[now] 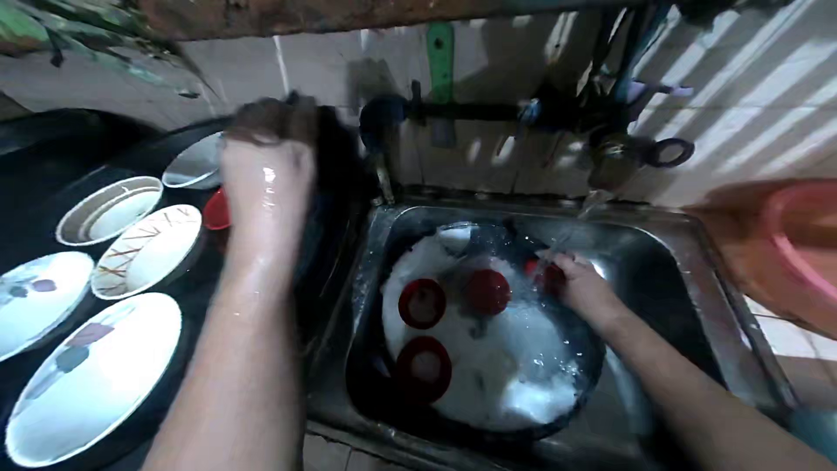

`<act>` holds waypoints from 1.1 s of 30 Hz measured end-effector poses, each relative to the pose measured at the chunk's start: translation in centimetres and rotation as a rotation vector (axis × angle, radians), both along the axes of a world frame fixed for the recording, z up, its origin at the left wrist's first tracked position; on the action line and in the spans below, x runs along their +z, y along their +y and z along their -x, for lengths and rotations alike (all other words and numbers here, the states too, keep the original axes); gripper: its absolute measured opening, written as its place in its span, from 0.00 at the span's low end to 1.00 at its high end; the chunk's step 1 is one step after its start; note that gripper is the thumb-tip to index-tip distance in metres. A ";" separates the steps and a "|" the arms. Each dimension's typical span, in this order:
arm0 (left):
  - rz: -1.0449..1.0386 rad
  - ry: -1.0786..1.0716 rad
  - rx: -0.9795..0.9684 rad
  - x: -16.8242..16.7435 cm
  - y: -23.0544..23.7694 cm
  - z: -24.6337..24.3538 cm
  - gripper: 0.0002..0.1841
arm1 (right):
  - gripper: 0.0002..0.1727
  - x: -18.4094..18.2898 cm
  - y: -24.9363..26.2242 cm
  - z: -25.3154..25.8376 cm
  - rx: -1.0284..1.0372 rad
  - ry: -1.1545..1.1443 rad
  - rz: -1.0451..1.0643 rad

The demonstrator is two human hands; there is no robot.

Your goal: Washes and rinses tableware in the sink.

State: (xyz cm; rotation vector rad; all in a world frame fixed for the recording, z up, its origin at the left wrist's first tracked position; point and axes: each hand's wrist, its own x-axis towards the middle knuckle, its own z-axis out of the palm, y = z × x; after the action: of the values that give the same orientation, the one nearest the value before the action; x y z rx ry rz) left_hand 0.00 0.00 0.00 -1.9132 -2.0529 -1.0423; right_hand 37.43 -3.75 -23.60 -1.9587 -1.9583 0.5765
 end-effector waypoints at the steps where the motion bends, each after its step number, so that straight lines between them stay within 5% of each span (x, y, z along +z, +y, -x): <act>1: 0.049 0.052 0.066 0.3 0.1 1.7 0.26 | 0.30 -1.1 -0.2 0.5 -0.035 0.032 -0.037; 4: 0.302 0.097 0.243 -0.1 0.4 2.3 0.32 | 0.29 -4.9 -1.7 2.0 -0.195 0.208 -0.035; 7: 0.220 0.220 0.014 -3.3 -1.4 -3.3 0.22 | 0.30 -7.0 -2.4 2.7 -0.361 0.459 0.093; 9: 0.258 0.232 -0.348 -9.2 -4.1 -8.0 0.15 | 0.32 -6.6 -2.4 2.9 -0.501 0.713 0.240; 11: 0.539 0.187 -0.653 -16.7 -6.0 -12.3 0.18 | 0.32 -4.4 -2.1 3.2 -0.686 0.912 0.349; 13: 0.781 0.158 -0.716 -23.5 -6.1 -15.7 0.23 | 0.33 -2.4 -1.7 3.4 -0.780 1.024 0.390; 15: 0.844 0.138 -0.671 -26.8 -6.5 -16.7 0.22 | 0.37 -0.3 -1.3 3.6 -0.667 0.919 0.392; 18: 0.929 0.087 -0.608 -25.1 -6.2 -17.4 0.20 | 0.37 2.9 -1.0 4.3 -0.293 0.590 0.200; 22: 0.997 -0.079 -0.590 -19.4 -3.5 -18.2 0.21 | 0.33 5.5 -0.4 4.2 0.160 0.197 -0.396; 24: 0.975 -0.226 -0.600 -18.0 -1.6 -18.0 0.21 | 0.33 6.5 -0.3 3.0 0.190 0.087 -0.506; 27: 0.952 -0.800 -0.650 -18.1 -0.2 -17.1 0.25 | 0.37 6.1 -0.3 0.4 0.100 0.060 -0.563; 30: 1.011 -1.217 -0.656 -17.8 -0.8 -18.1 0.18 | 0.37 6.2 -2.1 -0.4 0.134 0.004 -0.529; 33: 1.033 -1.454 -0.625 -17.6 -0.9 -20.0 0.22 | 0.44 6.1 -4.2 -0.3 0.258 -0.032 -0.509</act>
State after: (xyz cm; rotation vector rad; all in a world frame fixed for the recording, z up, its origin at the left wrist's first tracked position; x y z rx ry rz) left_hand 19.99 -0.93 -17.60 -2.7834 -3.2074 -2.3710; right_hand 37.70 -7.92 -17.49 -1.4271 -2.1294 0.0814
